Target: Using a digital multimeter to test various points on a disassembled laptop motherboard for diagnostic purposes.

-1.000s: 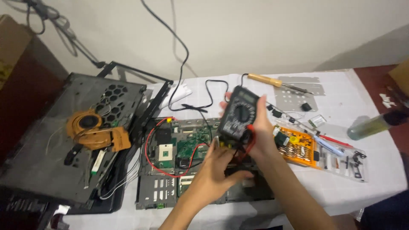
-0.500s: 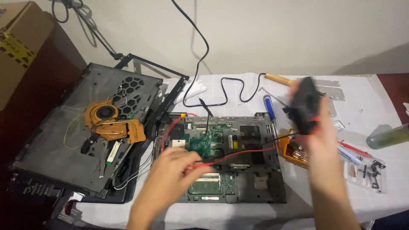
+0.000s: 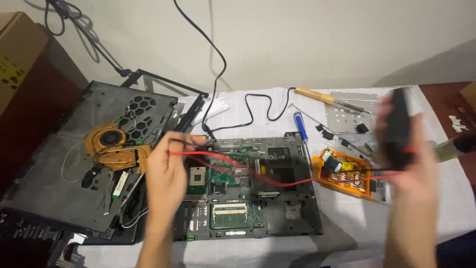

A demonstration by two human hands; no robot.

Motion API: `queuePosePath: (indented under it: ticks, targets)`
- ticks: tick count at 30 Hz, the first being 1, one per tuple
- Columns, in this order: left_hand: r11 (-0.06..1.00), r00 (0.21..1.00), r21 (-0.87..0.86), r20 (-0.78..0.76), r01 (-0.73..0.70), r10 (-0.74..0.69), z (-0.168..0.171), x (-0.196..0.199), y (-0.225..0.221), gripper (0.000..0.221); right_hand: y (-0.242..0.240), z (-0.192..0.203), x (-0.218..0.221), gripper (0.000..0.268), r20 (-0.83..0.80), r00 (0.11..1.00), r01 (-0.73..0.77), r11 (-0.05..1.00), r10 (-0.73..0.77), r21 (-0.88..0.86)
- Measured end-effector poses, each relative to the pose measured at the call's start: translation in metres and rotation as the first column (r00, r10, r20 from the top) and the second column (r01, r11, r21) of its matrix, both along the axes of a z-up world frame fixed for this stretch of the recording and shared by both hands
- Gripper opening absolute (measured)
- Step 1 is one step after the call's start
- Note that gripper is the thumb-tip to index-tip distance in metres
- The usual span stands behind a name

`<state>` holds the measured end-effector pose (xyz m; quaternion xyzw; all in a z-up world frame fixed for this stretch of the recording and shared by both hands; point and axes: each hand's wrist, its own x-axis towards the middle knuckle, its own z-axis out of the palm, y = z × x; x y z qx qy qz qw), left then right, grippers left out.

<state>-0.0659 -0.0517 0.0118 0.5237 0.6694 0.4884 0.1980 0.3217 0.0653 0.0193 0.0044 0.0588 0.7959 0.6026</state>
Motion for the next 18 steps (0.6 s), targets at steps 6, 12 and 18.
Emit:
queuePosePath:
  ticks: [6, 12, 18]
  targets:
    - [0.960, 0.567, 0.261, 0.808, -0.101, -0.160, 0.007, 0.038, 0.046, 0.050, -0.027, -0.028, -0.101, 0.070, 0.902, 0.410, 0.042, 0.985, 0.135, -0.167]
    - [0.931, 0.524, 0.355, 0.811, -0.085, -0.261, -0.005, 0.045, 0.077, 0.047, -0.033, -0.053, -0.140, 0.056, 0.955, -0.294, 0.015, 0.999, 0.039, -0.036]
    - [0.898, 0.391, 0.419, 0.855, -0.134, -0.341, -0.045, 0.019, 0.125, 0.045, -0.015, -0.094, -0.127, 0.044, 0.792, -0.574, -0.161, 0.977, -0.208, 0.140]
